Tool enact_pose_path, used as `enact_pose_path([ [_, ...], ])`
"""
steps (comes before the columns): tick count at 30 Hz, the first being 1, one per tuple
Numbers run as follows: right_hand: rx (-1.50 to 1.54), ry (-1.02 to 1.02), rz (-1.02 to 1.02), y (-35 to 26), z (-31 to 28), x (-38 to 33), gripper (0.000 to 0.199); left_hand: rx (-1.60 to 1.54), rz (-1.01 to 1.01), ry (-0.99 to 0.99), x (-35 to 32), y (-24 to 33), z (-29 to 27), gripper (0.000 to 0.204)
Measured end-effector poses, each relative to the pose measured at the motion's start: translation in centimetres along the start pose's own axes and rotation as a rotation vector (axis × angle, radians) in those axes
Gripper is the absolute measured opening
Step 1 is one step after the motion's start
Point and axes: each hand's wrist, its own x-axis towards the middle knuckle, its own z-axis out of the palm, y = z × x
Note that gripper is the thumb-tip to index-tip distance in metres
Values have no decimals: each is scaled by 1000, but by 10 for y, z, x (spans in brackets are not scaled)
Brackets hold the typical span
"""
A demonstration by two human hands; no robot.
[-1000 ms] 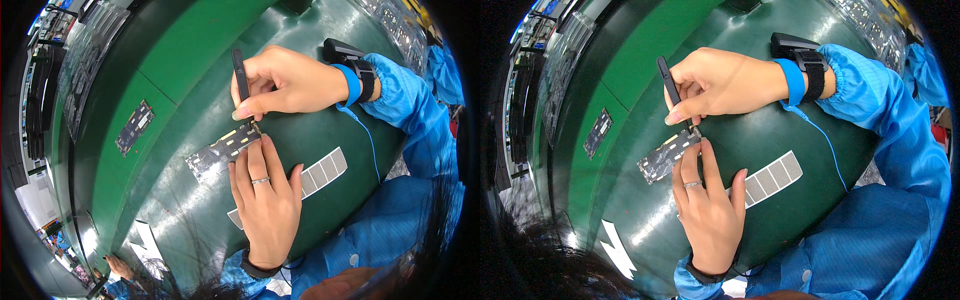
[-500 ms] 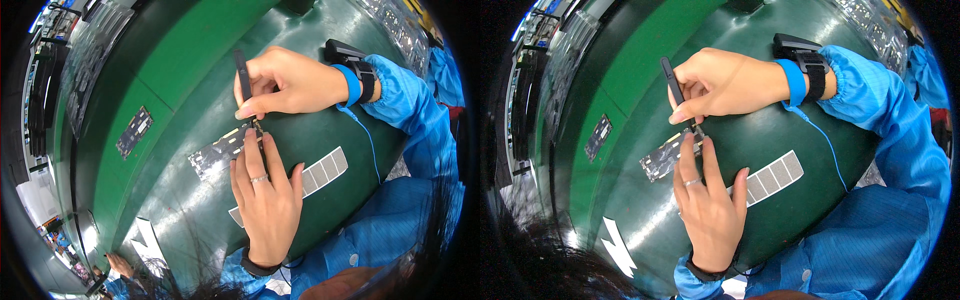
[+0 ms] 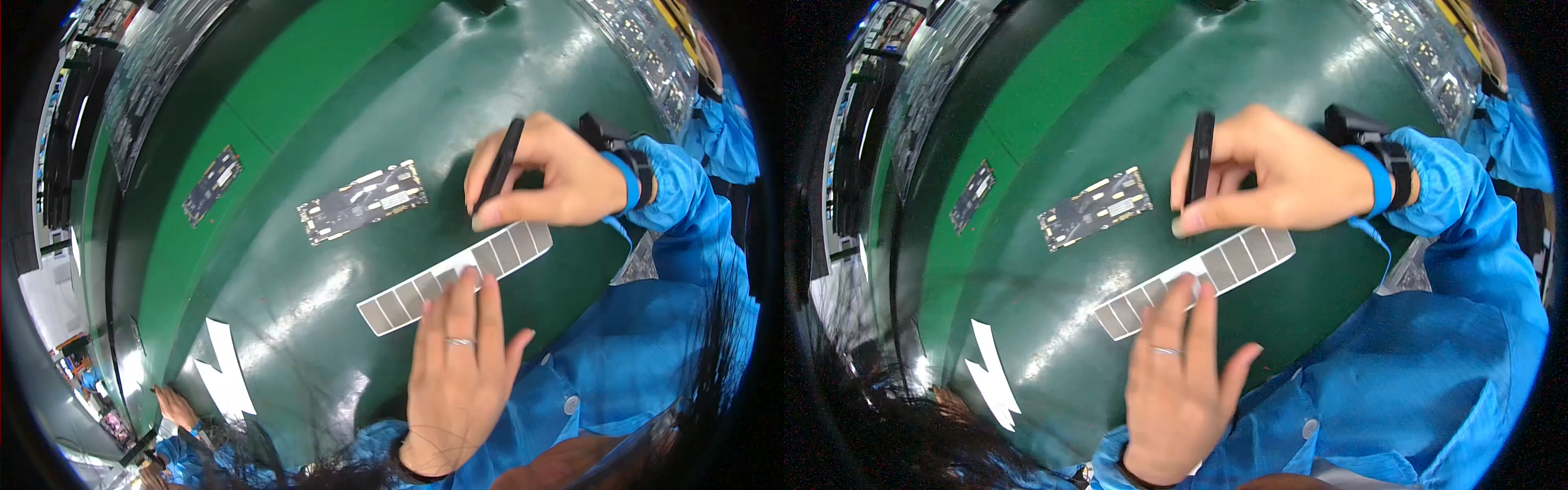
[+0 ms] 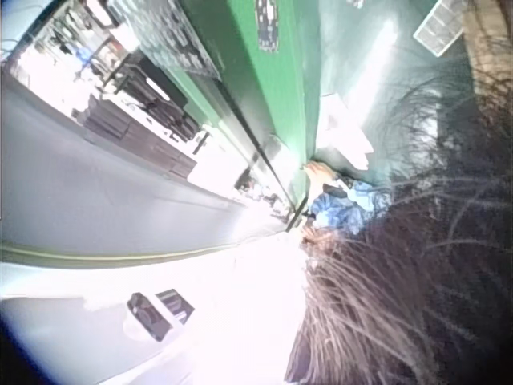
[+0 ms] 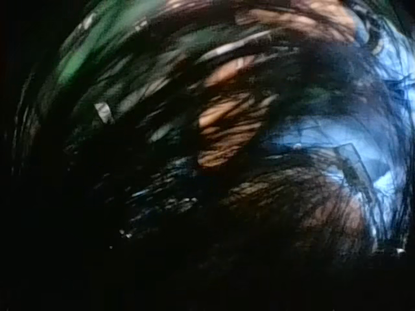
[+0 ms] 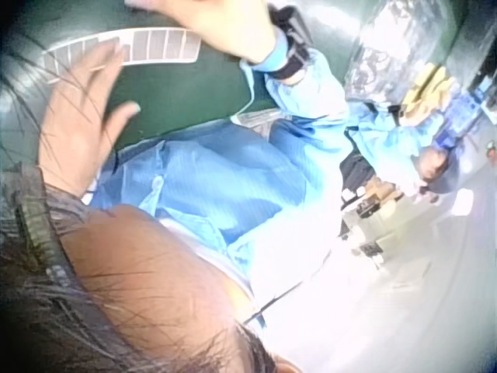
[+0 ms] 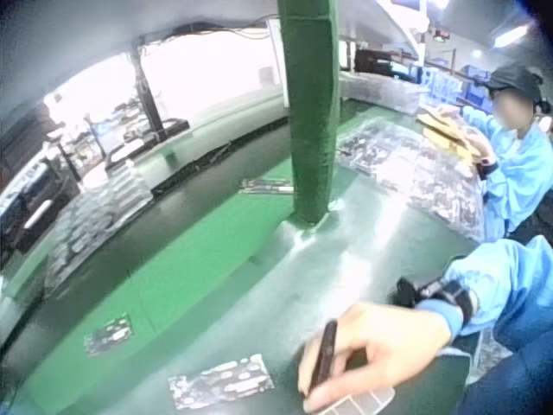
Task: The recorder uses tweezers to precisely peel small white labels from a sheet and apply them to specific spots on electronic circuit boards on an assembly line.
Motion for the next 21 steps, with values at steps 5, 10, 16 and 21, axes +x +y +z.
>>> enact_pose_path([
  [5, -22, 17, 28, 11, 23, -22, 18, 5, 36, -33, -9, 16, 38, 76],
  [10, -64, 32, 0, 22, 29, -26, 19, 46, 9, -16, -8, 21, 47, 77],
  [16, -75, 16, 10, 26, 21, -34, 19, 72, 13, 18, 1, 30, 62, 77],
  [21, -45, 16, 46, 26, 15, -36, 19, 73, 20, 3, 4, 30, 65, 76],
])
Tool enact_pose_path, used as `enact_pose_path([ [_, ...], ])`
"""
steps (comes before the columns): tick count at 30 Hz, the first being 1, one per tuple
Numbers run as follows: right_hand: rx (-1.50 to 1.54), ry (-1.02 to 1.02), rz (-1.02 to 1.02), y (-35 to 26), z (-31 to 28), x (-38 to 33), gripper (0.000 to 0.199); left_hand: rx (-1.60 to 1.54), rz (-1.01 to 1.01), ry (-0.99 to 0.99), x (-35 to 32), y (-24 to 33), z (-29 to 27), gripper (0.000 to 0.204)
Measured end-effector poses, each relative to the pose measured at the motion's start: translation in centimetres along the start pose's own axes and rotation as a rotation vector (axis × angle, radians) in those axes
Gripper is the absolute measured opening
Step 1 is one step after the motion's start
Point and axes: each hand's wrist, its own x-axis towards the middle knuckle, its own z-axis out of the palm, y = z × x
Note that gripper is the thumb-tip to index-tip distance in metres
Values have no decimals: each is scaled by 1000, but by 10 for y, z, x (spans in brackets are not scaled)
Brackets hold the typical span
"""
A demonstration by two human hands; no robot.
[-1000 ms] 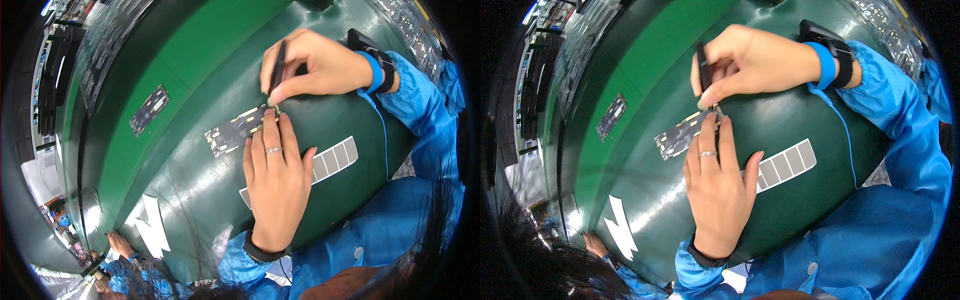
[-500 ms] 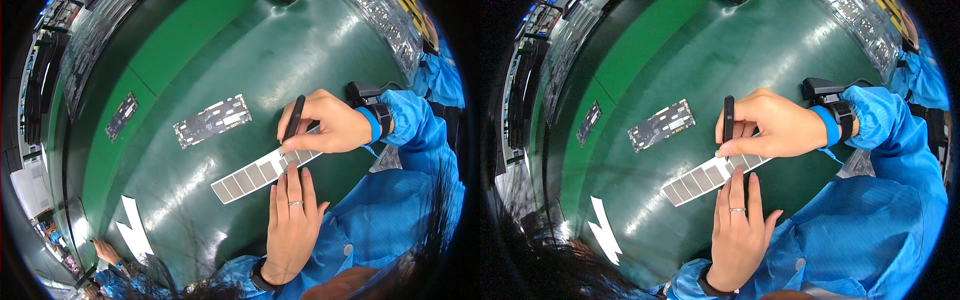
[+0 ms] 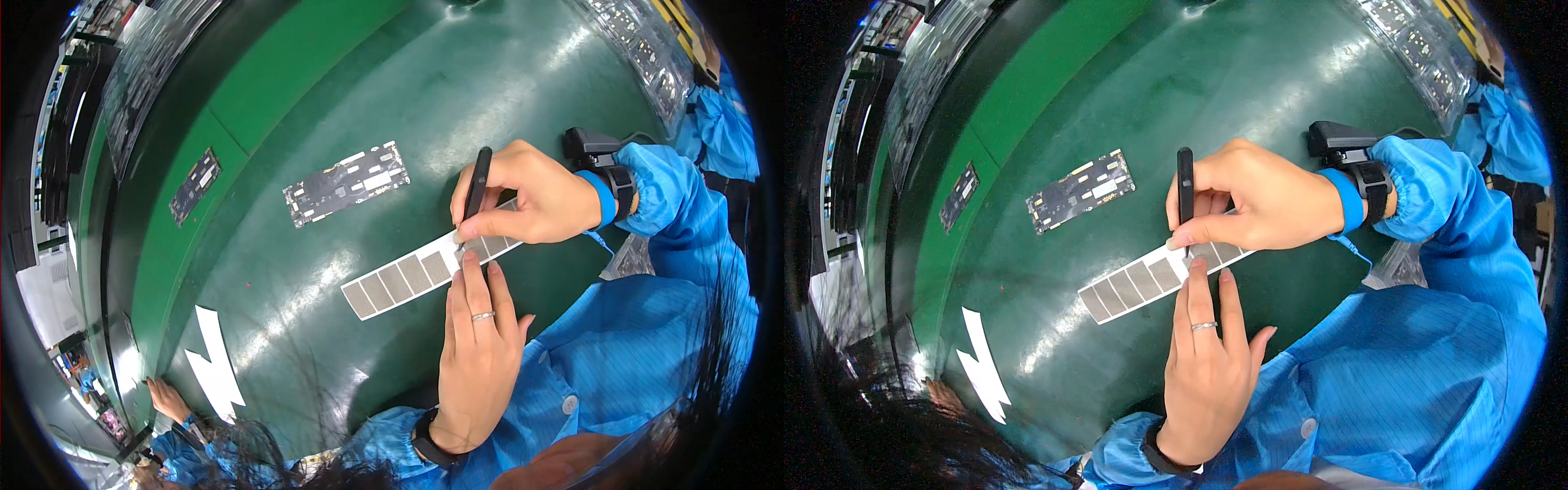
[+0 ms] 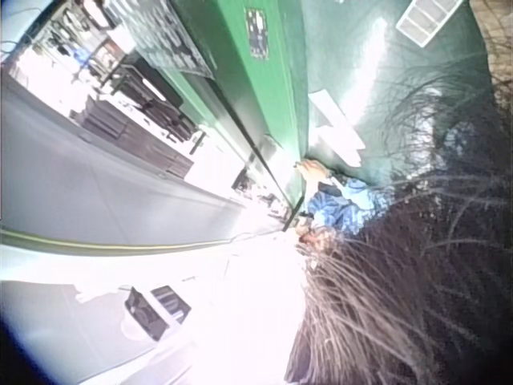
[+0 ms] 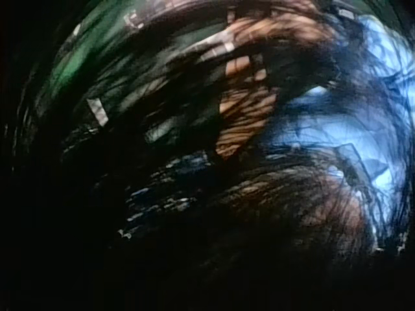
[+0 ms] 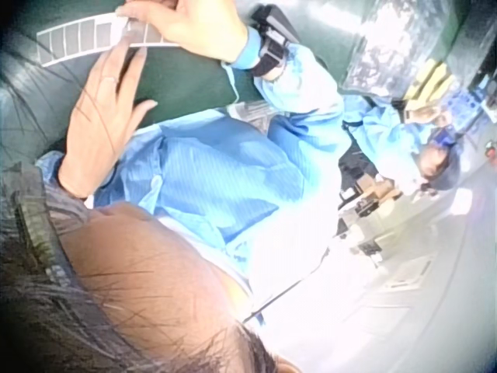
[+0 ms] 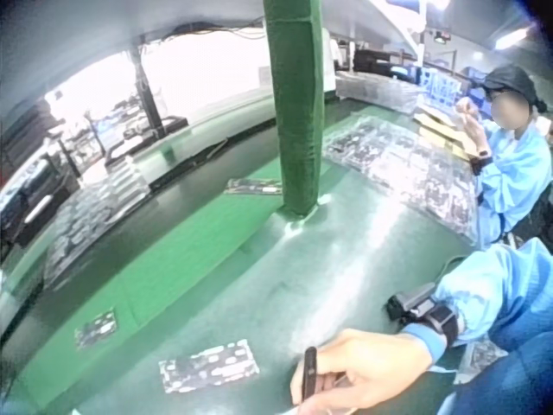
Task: The recorder uses tweezers to precisely peel small white labels from a sheet and apply them to specific spots on electronic circuit boards on an assembly line.
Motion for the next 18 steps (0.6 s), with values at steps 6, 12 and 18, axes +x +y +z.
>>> enact_pose_path([
  [6, 350, 70, 78, -9, -8, 38, 15, 9, 7, 6, -3, -6, -13, 71],
  [12, 261, 116, -2, 2, 0, 122, 24, 51, 3, 316, 39, -48, -37, 63],
  [18, 127, 60, 28, 8, 0, 126, 19, 139, -129, 288, 59, -72, -27, 70],
])
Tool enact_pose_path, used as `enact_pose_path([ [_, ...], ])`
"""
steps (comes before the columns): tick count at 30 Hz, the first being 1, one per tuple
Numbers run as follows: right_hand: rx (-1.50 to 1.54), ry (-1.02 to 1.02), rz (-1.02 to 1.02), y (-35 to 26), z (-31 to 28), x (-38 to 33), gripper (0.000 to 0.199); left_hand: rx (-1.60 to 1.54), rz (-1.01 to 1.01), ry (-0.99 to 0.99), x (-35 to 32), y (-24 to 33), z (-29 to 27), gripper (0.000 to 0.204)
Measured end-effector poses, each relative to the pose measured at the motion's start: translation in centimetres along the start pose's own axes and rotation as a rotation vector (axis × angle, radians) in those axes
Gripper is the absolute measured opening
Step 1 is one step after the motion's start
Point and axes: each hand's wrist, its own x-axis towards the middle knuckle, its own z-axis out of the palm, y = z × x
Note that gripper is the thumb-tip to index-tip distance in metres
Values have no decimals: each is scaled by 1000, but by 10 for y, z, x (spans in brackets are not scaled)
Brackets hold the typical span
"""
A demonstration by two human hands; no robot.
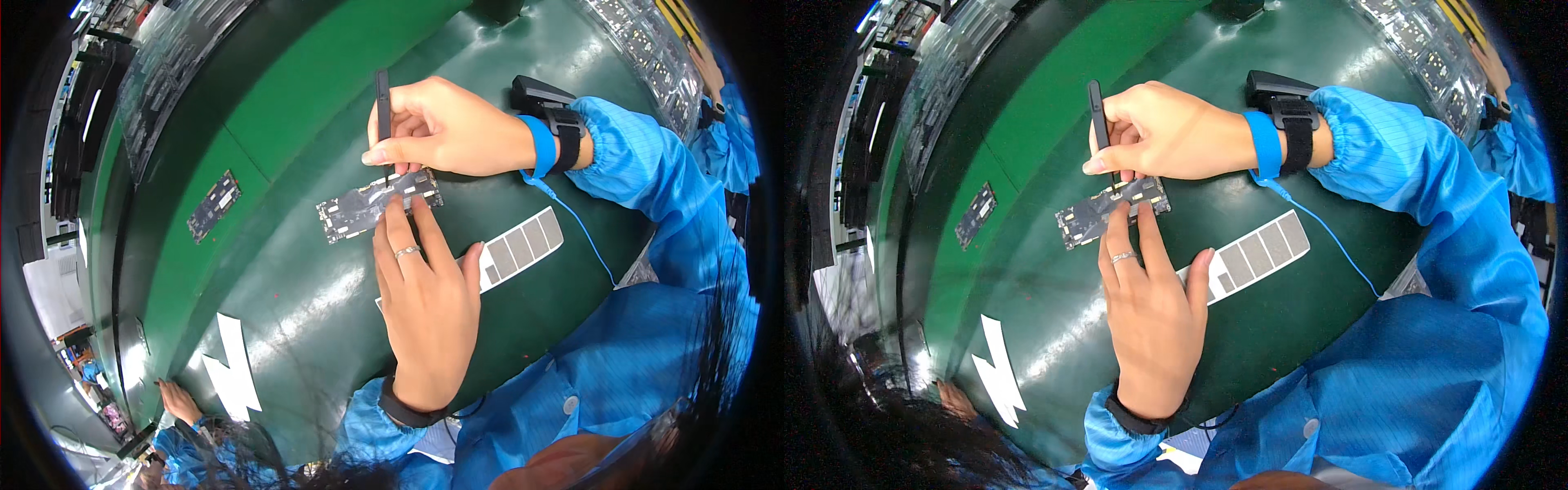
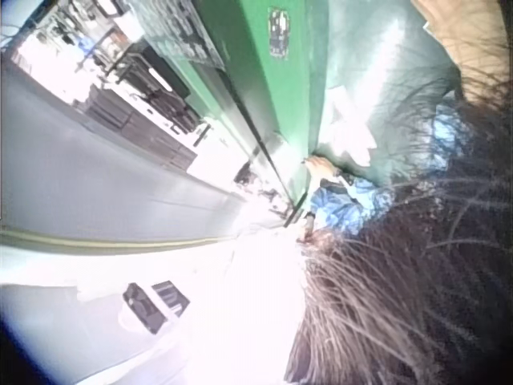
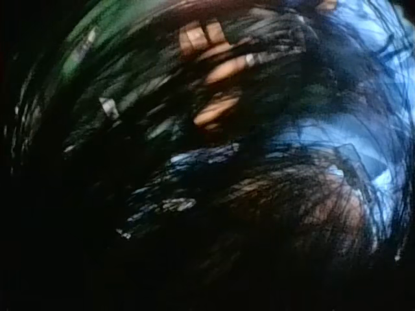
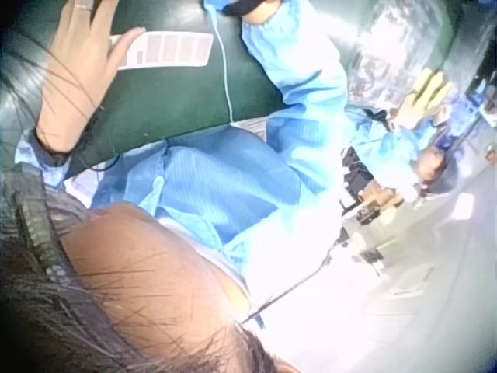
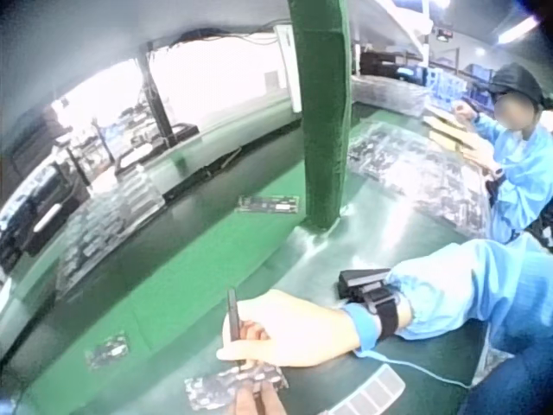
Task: The recorder uses tweezers to precisely peel small white labels from a sheet and apply them to specific spots on electronic circuit boards on an assembly line.
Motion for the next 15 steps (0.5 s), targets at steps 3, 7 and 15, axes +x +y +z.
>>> enact_pose_path([
  [3, 7, 38, -42, -4, 2, 0, 25, 27, -1, 0, 2, 1, 0, 70],
  [7, -22, 68, -56, -2, 3, 1, 25, 27, -8, -21, 3, 0, -1, 71],
  [15, -111, 67, -42, -5, -2, -4, 27, 22, -6, -14, 3, 2, 7, 72],
])
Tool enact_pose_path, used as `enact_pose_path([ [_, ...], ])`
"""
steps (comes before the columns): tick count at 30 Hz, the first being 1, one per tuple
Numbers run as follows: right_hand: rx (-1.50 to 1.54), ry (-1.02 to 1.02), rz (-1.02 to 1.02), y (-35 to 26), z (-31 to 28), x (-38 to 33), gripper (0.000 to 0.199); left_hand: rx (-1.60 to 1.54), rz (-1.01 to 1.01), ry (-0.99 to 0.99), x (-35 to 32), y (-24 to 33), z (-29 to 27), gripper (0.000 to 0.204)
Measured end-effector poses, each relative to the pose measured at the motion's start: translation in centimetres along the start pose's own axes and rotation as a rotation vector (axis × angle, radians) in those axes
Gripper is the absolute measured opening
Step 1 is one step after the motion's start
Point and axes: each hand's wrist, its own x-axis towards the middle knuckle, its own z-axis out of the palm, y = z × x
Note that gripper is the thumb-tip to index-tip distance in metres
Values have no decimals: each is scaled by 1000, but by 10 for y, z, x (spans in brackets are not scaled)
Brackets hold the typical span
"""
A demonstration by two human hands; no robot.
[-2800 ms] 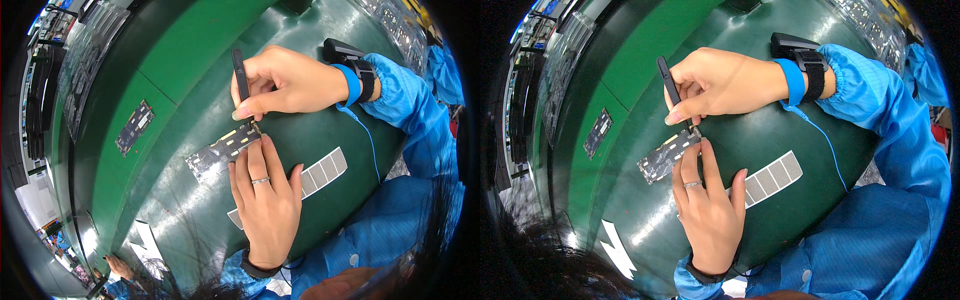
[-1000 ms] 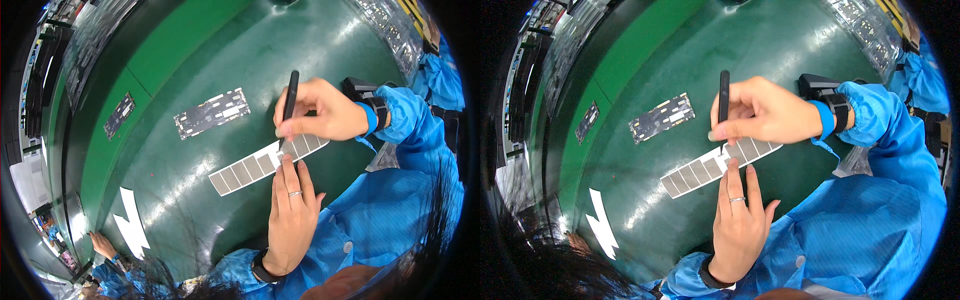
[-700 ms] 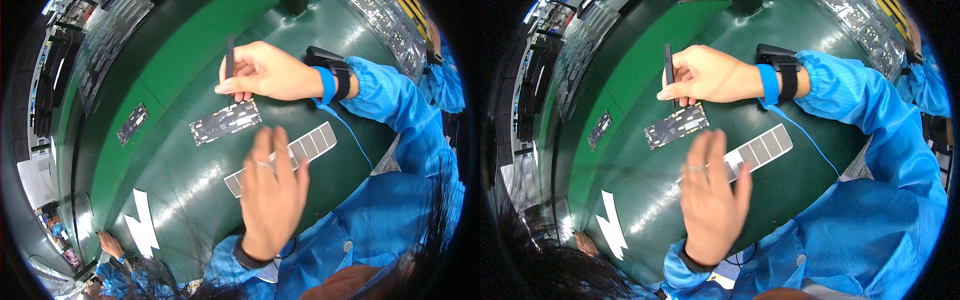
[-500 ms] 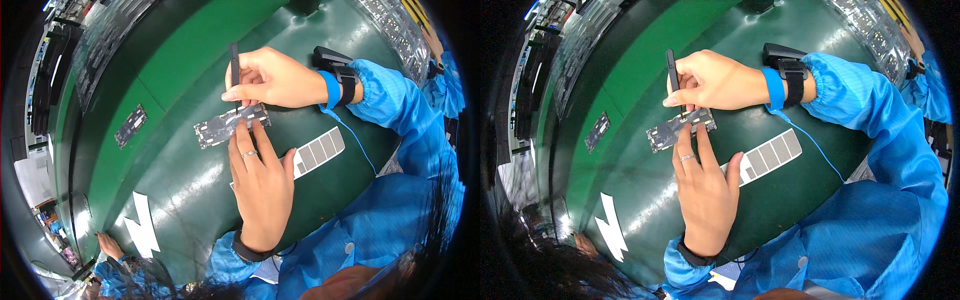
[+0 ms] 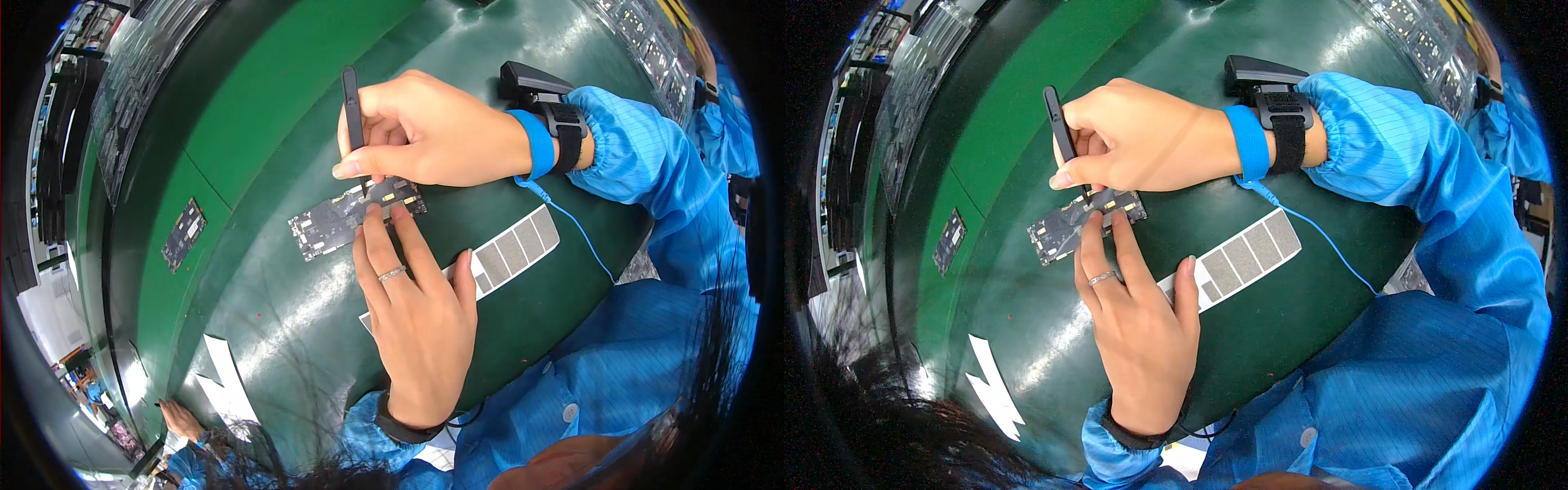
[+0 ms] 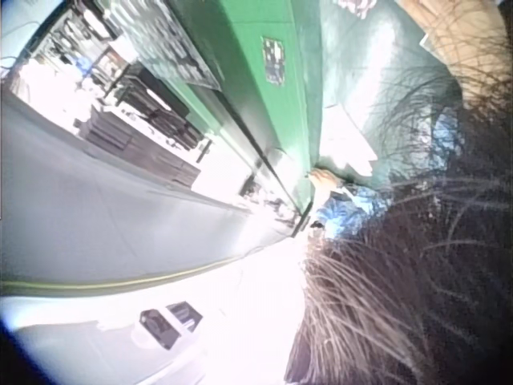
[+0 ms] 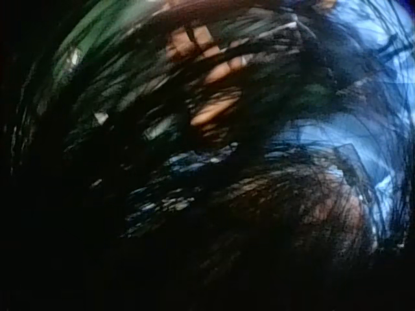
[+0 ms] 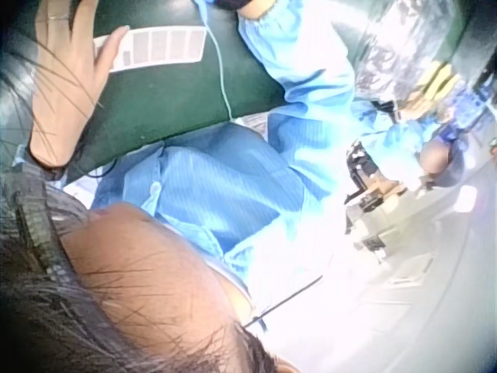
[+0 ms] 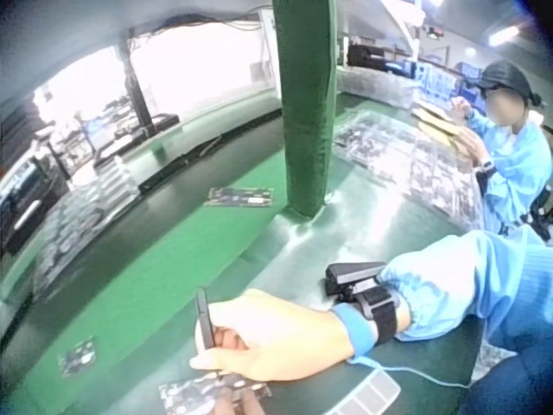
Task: The recorder uses tweezers to precisely peel small white labels from a sheet and apply them to specific spots on electronic circuit boards on an assembly line.
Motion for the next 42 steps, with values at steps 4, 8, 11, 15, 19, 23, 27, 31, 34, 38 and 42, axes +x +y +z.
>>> enact_pose_path([
  [4, -20, 4, -61, 5, -1, -2, 19, 20, 2, 2, 0, 4, -1, 72],
  [8, -5, 12, -65, 8, 0, -2, 18, 18, 4, 6, 0, 5, 1, 71],
  [11, 2, 17, -72, 10, 2, -3, 17, 13, 7, 20, 0, 3, 4, 71],
  [15, 29, 23, -89, 11, 4, -3, 16, 37, -2, 8, 0, 3, 2, 71],
  [19, 188, 64, -42, 8, 6, -1, 15, 45, -8, 15, 0, 3, 0, 71],
  [23, 63, 28, -51, 10, 3, -2, 14, -18, -25, 11, 0, 7, 2, 73],
  [27, 109, 68, -49, 13, 4, -3, 23, -80, -32, -5, 1, 10, 4, 73],
  [31, 134, 57, -17, 11, 4, -2, 22, -78, -31, -11, 2, 9, 3, 73],
  [34, 66, 53, -35, 11, 3, -1, 22, -80, -39, -25, 3, 9, 2, 72],
  [38, 86, 50, -24, 11, 3, 0, 24, -77, -44, -28, 3, 9, 0, 72],
  [42, 5, 19, -53, 13, 0, -1, 17, -93, -52, -11, 3, 10, 3, 74],
])
